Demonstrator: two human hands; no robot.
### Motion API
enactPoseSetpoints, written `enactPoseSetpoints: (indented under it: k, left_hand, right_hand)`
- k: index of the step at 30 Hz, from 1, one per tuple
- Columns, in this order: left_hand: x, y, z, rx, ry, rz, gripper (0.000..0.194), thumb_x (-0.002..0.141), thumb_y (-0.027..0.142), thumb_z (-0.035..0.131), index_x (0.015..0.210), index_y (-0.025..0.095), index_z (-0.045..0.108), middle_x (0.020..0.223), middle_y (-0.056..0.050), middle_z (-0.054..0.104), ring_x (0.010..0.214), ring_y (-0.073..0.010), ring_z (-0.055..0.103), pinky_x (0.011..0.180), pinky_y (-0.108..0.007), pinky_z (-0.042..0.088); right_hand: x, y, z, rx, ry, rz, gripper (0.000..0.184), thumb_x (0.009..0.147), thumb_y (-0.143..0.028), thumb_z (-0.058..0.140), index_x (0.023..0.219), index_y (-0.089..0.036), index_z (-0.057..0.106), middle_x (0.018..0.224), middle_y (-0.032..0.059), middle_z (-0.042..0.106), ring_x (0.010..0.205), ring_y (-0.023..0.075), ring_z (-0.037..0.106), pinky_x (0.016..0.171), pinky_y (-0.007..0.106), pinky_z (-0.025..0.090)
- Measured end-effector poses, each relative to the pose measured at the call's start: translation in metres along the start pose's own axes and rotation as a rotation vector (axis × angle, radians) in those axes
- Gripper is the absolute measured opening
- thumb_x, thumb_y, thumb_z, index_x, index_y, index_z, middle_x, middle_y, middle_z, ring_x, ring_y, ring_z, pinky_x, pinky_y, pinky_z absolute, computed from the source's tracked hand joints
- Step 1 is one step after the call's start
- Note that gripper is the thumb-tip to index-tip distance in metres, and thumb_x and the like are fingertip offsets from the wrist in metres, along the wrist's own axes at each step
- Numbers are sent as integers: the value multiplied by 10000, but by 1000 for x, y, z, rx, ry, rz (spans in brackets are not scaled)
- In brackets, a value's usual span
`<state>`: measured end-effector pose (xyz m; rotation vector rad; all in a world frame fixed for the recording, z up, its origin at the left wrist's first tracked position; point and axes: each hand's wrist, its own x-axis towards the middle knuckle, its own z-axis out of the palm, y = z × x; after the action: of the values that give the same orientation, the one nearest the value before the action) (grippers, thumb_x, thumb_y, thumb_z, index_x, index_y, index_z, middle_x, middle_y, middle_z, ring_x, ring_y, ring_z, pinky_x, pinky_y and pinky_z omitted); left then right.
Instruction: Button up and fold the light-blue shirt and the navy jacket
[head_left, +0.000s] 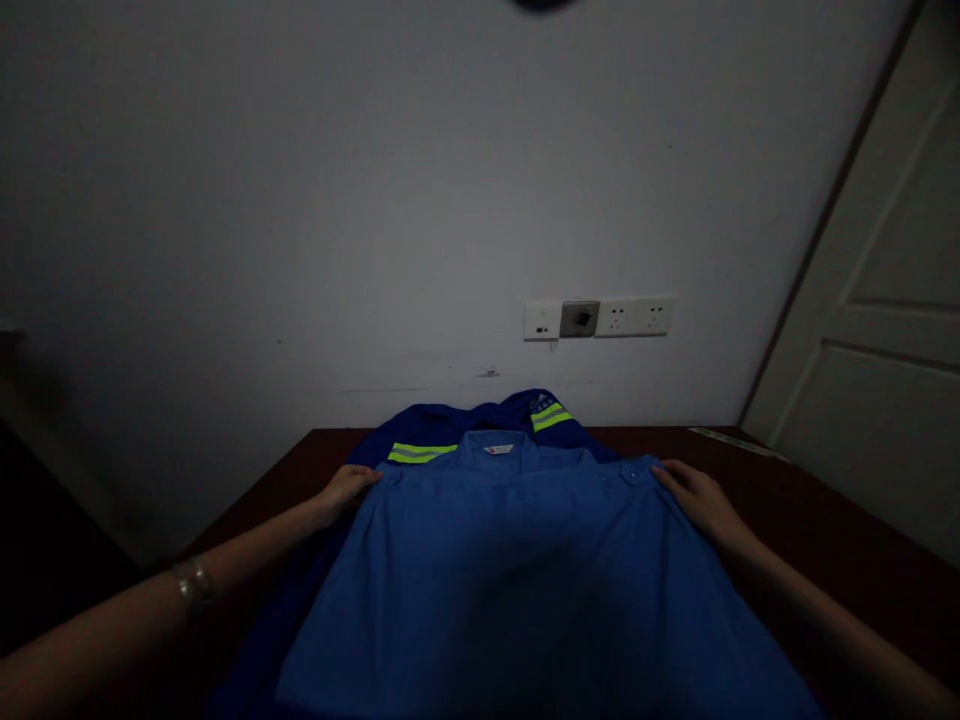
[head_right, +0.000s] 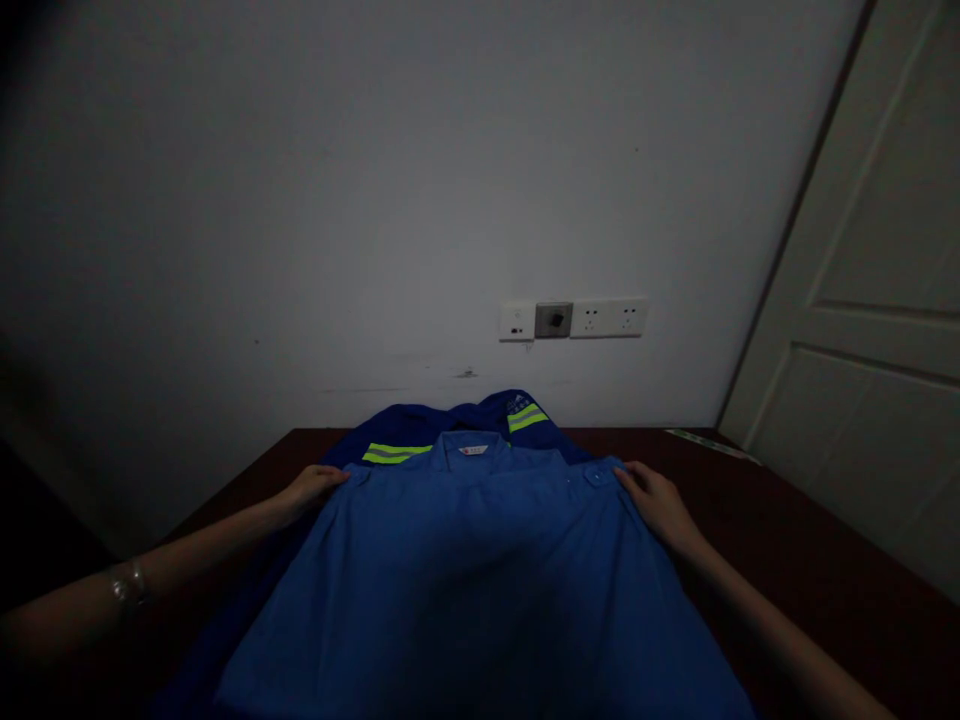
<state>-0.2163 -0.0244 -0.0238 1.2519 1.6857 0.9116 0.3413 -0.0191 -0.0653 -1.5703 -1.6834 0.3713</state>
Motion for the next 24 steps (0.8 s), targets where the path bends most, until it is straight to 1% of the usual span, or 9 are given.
enactPoseSetpoints:
  k: [3, 6, 9, 11, 14, 17, 19, 22, 24]
  left_hand:
    - [20, -4, -1, 154, 68, 22, 398, 540, 525, 651, 557, 146, 534, 458, 28, 466, 441, -113, 427, 446, -232, 305]
    - [42, -6, 0, 422, 133, 102, 289, 663, 405, 589, 554, 140, 546, 488, 0, 506, 501, -144, 486, 478, -236, 324]
    - [59, -10, 4, 762, 146, 200, 226, 776, 246, 469, 616, 129, 575, 652, -53, 608, 668, -174, 577, 557, -225, 367]
    - [66, -14, 6, 921, 146, 208, 214, 798, 154, 407, 690, 116, 588, 793, -92, 643, 770, -184, 600, 607, -224, 386]
    - [72, -23, 8, 1009, 133, 192, 184, 776, 86, 406, 792, 97, 589, 917, -143, 643, 859, -213, 606, 657, -241, 406]
    - [73, -29, 11, 1075, 94, 181, 164, 772, 113, 441, 844, 98, 587, 951, -163, 640, 895, -243, 609, 688, -265, 426]
    - [72, -30, 13, 1108, 74, 170, 164, 772, 138, 455, 858, 103, 590, 961, -170, 639, 898, -255, 613, 695, -278, 439]
    - [68, -25, 15, 1136, 68, 159, 197, 794, 150, 412, 858, 96, 590, 953, -187, 637, 878, -262, 622, 685, -294, 449]
    - [61, -20, 12, 1139, 80, 176, 244, 830, 175, 357, 872, 94, 583, 949, -187, 635, 867, -254, 623, 681, -296, 448]
  right_hand:
    - [16, 0, 3, -101, 41, -34, 419, 826, -464, 354, 958, -159, 609, 982, 107, 669, 929, 252, 613, 816, 315, 448]
    - [34, -4, 11, -259, -15, -117, 369, 874, -392, 319, 974, -155, 584, 1009, 129, 657, 952, 235, 609, 820, 289, 431]
    - [47, -9, 23, -476, -113, -119, 333, 914, -347, 290, 990, -147, 544, 939, 148, 663, 893, 237, 631, 753, 294, 436]
    - [52, -9, 31, -622, -159, -88, 333, 931, -344, 264, 1022, -135, 506, 877, 159, 662, 830, 254, 645, 686, 312, 443]
    - [55, -5, 41, -770, -210, -96, 338, 941, -347, 230, 1049, -128, 463, 831, 167, 658, 777, 278, 653, 630, 337, 447]
    - [55, 2, 49, -817, -235, -126, 338, 945, -341, 216, 1046, -126, 456, 827, 164, 659, 782, 285, 654, 632, 351, 453]
    - [54, 5, 52, -827, -245, -122, 345, 945, -343, 215, 1039, -122, 463, 832, 166, 659, 792, 287, 654, 636, 354, 456]
    - [51, 5, 51, -822, -238, -103, 382, 942, -364, 205, 1016, -116, 485, 837, 170, 659, 797, 292, 653, 634, 359, 460]
    - [46, 2, 44, -800, -226, -77, 415, 938, -390, 197, 987, -120, 507, 840, 166, 661, 799, 295, 653, 635, 364, 462]
